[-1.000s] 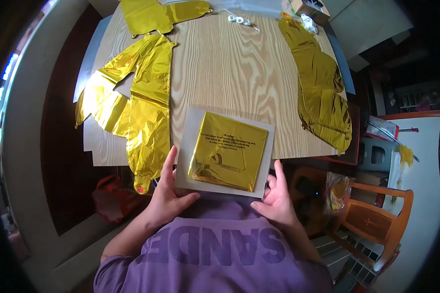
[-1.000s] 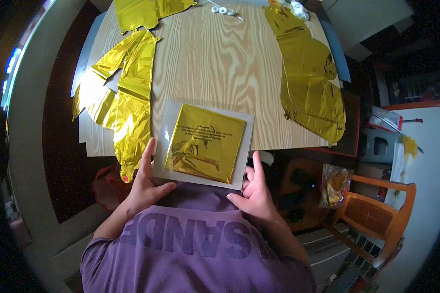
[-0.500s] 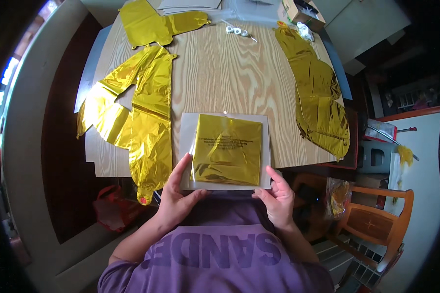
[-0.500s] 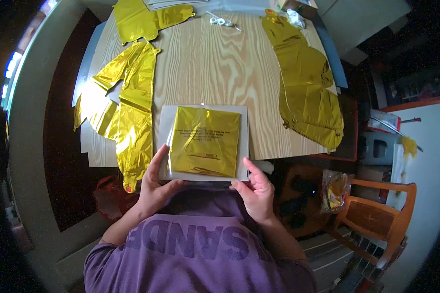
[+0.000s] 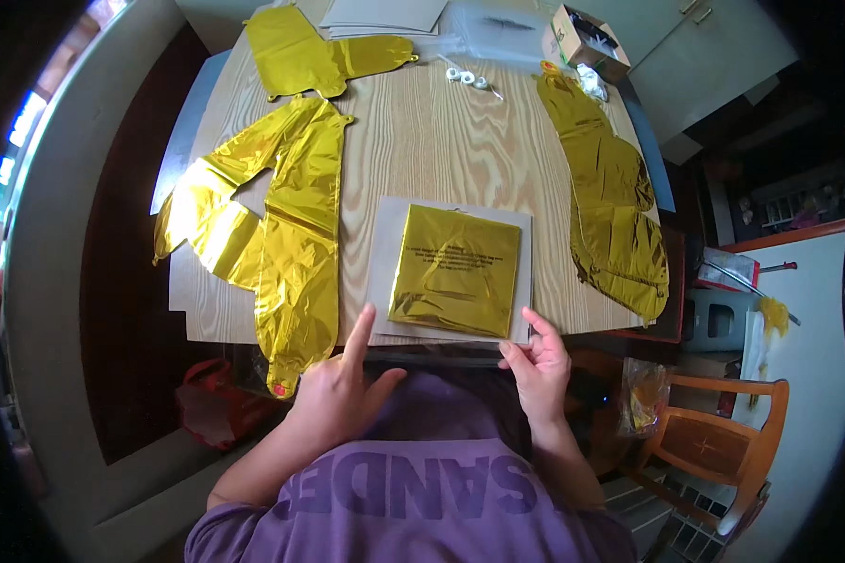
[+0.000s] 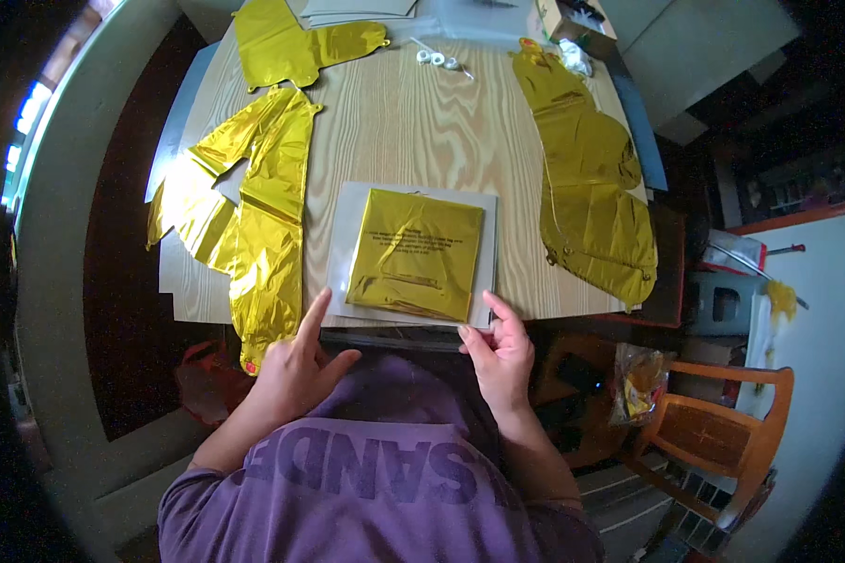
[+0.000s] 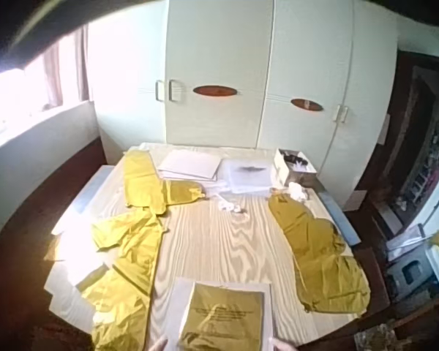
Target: Folding gold-colored foil balloons and inserting them into cardboard and plastic packaging.
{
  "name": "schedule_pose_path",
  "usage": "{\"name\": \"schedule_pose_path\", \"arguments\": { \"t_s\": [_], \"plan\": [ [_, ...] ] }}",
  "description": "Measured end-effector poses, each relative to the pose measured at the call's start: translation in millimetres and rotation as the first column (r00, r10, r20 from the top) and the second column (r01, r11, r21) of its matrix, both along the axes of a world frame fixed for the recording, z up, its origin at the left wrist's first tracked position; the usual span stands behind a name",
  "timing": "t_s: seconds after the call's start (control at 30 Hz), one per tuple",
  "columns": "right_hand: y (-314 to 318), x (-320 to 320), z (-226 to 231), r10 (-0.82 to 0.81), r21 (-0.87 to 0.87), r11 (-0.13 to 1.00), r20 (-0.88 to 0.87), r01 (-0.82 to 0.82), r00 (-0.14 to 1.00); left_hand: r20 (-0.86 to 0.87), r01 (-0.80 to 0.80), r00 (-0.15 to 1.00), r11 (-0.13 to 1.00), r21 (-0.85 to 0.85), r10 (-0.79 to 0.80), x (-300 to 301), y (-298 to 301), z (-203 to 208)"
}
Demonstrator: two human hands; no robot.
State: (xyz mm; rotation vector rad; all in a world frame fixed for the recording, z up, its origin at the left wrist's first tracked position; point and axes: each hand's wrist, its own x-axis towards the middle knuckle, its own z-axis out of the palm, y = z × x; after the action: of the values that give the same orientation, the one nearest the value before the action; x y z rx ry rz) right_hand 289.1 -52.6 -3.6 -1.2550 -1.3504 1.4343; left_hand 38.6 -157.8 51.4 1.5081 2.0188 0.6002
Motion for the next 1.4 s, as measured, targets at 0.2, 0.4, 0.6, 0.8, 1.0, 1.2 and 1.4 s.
{"name": "schedule_pose_path", "arguments": {
  "t_s": [0.2,0.4,0.6,0.8,1.0,1.2,1.4],
  "plan": [
    [25,4,30,0.204,-0.017,0.977,0.327,-0.211,0.922,-0.364,0.377,0.894,0.877,0.297,-0.261,0,56,3],
    [68,8,79,0.445,-0.102,0.837,0.699,-0.537,0.56,-0.297,0.484,0.867,0.82,0.306,-0.401,-1,82,-35],
    [200,-45,107,0.369,0.168,0.791,0.636,-0.589,0.677,-0.259,0.459,0.886,0.813,0.359,-0.385,-4,75,-41],
    [392,-190,48,0.114,0.355,0.796,0.708,-0.491,0.697,-0.175,0.443,0.896,0.8,0.405,-0.408,-6,82,-30],
    [456,-257,21,-0.035,0.227,0.826,0.934,-0.516,0.355,-0.144,0.428,0.901,0.788,0.442,-0.409,-10,85,-26],
    [406,-196,74,0.119,0.547,0.624,0.638,-0.557,0.761,-0.128,0.425,0.899,0.76,0.491,-0.419,-7,81,-26],
    [194,-59,116,0.467,0.22,0.627,0.661,-0.747,0.587,-0.16,0.412,0.909,0.76,0.503,-0.386,-5,78,-38]
  ]
}}
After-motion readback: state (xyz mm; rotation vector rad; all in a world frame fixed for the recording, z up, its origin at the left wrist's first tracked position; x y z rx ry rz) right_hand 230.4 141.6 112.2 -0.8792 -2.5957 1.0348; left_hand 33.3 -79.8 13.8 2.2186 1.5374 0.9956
